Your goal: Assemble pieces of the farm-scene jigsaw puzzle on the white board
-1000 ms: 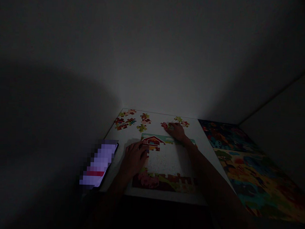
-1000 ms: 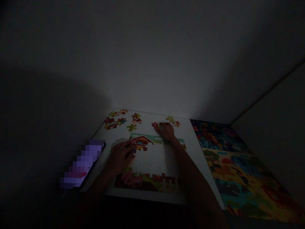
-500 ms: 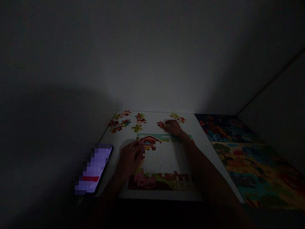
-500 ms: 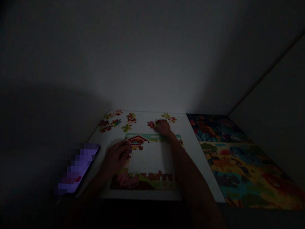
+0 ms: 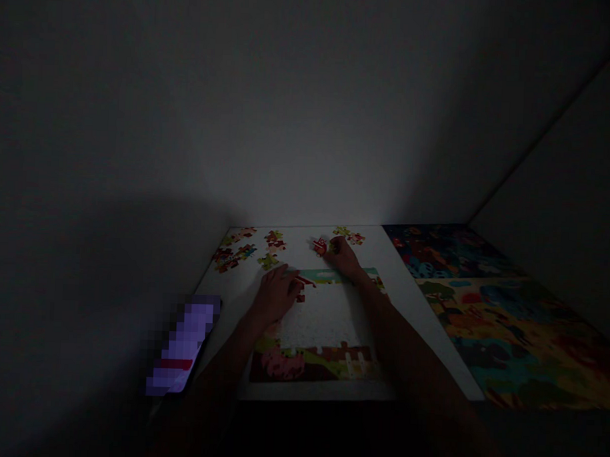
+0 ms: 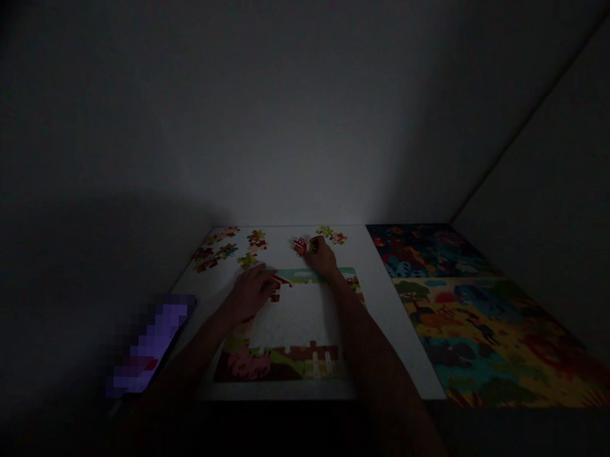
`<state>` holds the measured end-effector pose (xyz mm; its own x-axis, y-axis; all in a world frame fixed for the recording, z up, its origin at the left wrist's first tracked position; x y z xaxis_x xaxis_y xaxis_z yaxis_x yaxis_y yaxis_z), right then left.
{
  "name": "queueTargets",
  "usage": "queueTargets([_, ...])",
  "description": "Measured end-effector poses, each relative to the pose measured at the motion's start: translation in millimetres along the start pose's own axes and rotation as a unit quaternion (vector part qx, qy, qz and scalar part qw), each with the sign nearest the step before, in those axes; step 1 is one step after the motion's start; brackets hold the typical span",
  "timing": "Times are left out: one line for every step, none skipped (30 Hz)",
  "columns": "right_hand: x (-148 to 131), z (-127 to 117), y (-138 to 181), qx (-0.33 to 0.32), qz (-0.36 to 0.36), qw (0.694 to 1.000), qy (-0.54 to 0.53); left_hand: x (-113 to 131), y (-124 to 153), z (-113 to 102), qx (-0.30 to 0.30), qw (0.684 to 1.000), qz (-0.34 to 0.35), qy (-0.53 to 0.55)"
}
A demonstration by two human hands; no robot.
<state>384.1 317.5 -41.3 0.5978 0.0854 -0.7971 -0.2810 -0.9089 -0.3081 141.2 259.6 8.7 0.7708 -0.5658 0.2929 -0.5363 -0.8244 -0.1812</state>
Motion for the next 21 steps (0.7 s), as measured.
queueTargets([0,-1,1,0.007,0.007,1.000,-0.017,0,-6,2,0.002,1.000,0.004,-0.005])
queueTargets([0,-1,1,0.011,0.014,0.999,-0.035,0,-11,5,0.005,1.000,0.005,-0.009])
queueTargets([-1,-2,2,0.013,0.019,0.998,-0.054,-1,-14,7,0.007,1.000,0.006,-0.012])
queueTargets([-2,-3,2,0.013,0.020,0.997,-0.070,-2,-16,10,0.009,1.000,0.006,-0.013])
queueTargets([-3,-3,3,0.014,0.019,0.996,-0.083,-3,-17,12,0.011,1.000,0.006,-0.012])
queueTargets([-4,-4,3,0.015,0.018,0.995,-0.092,-4,-17,13,0.015,1.000,0.005,-0.010])
queueTargets([-6,-5,4,0.018,0.018,0.995,-0.097,-5,-17,14,0.019,1.000,0.005,-0.006])
queueTargets([-7,-6,5,0.024,0.019,0.995,-0.097,-5,-16,15,0.023,1.000,0.005,-0.002])
queueTargets([-9,-8,5,0.032,0.021,0.995,-0.097,-6,-15,15,0.026,1.000,0.005,0.002])
queueTargets([-11,-10,6,0.041,0.021,0.994,-0.097,-6,-14,15,0.027,1.000,0.004,0.006])
queueTargets([-14,-12,6,0.051,0.019,0.993,-0.102,-6,-14,15,0.028,1.000,0.005,0.010])
queueTargets([-17,-14,7,0.059,0.016,0.992,-0.109,-6,-13,15,0.029,0.999,0.005,0.015])
queueTargets([-21,-16,7,0.066,0.011,0.991,-0.119,-7,-13,15,0.029,0.999,0.006,0.021])
queueTargets([-25,-18,7,0.070,0.006,0.989,-0.129,-7,-13,14,0.030,0.999,0.005,0.027])
queueTargets([-29,-20,7,0.071,0.002,0.988,-0.135,-8,-14,14,0.031,0.999,0.005,0.033])
queueTargets([-32,-22,7,0.072,0.000,0.988,-0.140,-8,-14,14,0.032,0.999,0.005,0.039])
queueTargets([-36,-24,6,0.072,-0.001,0.987,-0.146,-9,-14,14,0.035,0.998,0.005,0.045])
queueTargets([-39,-26,6,0.071,-0.003,0.985,-0.158,-9,-14,13,0.038,0.998,0.005,0.050])
queueTargets([-42,-28,5,0.069,-0.004,0.983,-0.173,-9,-14,13,0.041,0.998,0.005,0.055])
queueTargets([-44,-29,4,0.068,-0.004,0.980,-0.188,-9,-14,13,0.044,0.997,0.006,0.058])
queueTargets([-46,-30,3,0.067,-0.001,0.977,-0.200,-9,-14,13,0.045,0.997,0.006,0.061])
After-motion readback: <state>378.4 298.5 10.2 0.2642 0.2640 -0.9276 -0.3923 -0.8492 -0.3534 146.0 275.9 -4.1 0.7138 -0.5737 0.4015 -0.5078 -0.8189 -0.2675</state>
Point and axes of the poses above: each hand's wrist, its own y-axis away from the middle knuckle, its own z-axis out of the palm, x = y × z, the point moved 4 cm from there along -y, towards the middle knuckle, and after that the axes turned 1 degree about -z, right-handed, at the moved point
